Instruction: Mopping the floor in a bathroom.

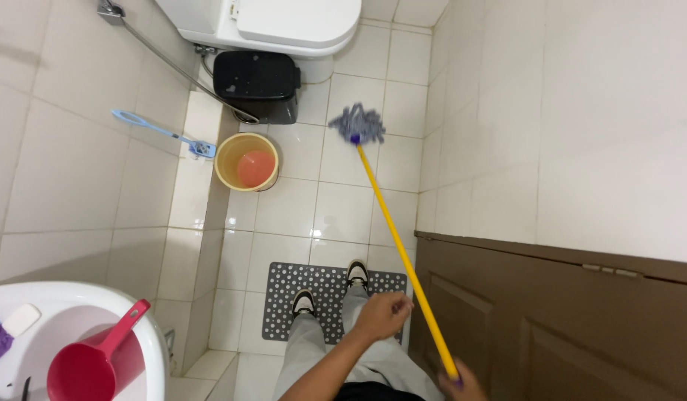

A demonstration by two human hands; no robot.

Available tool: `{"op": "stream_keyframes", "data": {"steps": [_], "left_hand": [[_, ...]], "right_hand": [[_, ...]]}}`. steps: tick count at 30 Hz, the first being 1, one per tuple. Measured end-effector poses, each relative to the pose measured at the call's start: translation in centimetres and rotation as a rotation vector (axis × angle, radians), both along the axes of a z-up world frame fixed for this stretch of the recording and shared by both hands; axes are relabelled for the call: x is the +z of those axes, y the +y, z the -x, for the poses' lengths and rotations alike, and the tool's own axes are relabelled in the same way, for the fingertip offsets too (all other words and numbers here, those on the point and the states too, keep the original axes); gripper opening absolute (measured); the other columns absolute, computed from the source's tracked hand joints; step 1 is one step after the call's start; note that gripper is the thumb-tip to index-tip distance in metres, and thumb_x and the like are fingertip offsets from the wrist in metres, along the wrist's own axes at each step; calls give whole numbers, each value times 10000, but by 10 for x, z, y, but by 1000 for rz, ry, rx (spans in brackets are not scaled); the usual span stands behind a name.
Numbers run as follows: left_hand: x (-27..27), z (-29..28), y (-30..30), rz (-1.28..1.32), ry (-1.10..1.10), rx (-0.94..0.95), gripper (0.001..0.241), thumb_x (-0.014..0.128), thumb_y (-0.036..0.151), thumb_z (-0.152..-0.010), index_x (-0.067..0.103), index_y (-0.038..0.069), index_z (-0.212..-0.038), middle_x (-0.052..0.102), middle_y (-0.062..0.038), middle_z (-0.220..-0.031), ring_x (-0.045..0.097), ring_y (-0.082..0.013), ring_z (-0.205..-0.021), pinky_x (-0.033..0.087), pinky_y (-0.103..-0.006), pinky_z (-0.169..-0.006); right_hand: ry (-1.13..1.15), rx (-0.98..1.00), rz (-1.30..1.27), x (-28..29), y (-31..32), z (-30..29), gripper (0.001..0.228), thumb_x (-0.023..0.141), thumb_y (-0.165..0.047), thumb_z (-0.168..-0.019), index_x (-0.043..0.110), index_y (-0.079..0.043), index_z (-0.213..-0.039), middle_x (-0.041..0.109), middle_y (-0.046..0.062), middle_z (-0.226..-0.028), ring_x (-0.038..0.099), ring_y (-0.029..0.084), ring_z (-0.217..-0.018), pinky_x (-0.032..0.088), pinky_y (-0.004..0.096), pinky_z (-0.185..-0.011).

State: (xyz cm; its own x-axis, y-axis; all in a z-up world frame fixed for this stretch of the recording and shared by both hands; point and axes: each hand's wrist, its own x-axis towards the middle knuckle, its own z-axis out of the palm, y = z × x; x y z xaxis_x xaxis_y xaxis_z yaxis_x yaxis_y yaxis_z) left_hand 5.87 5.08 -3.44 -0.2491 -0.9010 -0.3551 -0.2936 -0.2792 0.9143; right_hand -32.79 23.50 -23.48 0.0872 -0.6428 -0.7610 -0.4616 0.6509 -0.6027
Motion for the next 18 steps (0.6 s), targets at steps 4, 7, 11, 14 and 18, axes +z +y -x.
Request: {"op": "stream_keyframes", "data": {"steps": [4, 7, 11, 14, 18], "left_hand": [[31, -27, -33, 52, 1, 190, 173, 660, 208, -931, 741, 91, -1030, 754, -80, -933, 736, -202, -798, 577, -325, -718], [43, -46, -41, 180, -61, 311, 144, 661, 156, -914, 761, 84, -987, 758, -88, -889, 708, -191, -749, 571, -307, -709], [65, -63, -32, 100, -93, 397, 170, 649, 186, -929, 759, 72, -990, 763, -92, -869, 696, -176, -747, 545, -313, -675], [59, -74, -12, 99, -91, 342, 184, 642, 205, -945, 756, 68, -991, 771, -90, -870, 701, -169, -773, 548, -302, -724], [46, -80, 25, -16, -74, 258, 212, 641, 244, -964, 749, 64, -992, 768, -103, -829, 702, -180, -764, 551, -317, -727]], "right_hand": [[-98, -232, -190, 179, -242, -208, 174, 573, -239, -993, 597, -68, -1012, 468, 61, -565, 358, 164, -334, 272, 327, -311], [-84, -168, -43, 133, -337, -253, 173, 564, -233, -990, 602, -72, -1039, 557, 35, -665, 466, 148, -421, 368, 330, -372], [181, 57, 70, 144, -387, -265, 315, 487, -319, -1031, 496, -84, -1241, 564, 79, -691, 512, 168, -463, 480, 359, -422], [192, 63, 112, 163, -366, -237, 356, 479, -345, -1037, 511, -86, -1278, 554, 84, -721, 490, 191, -498, 470, 387, -462], [138, 79, 354, 89, -251, -145, 346, 547, -321, -1012, 539, -89, -1267, 528, 55, -762, 477, 170, -654, 461, 366, -579]]}}
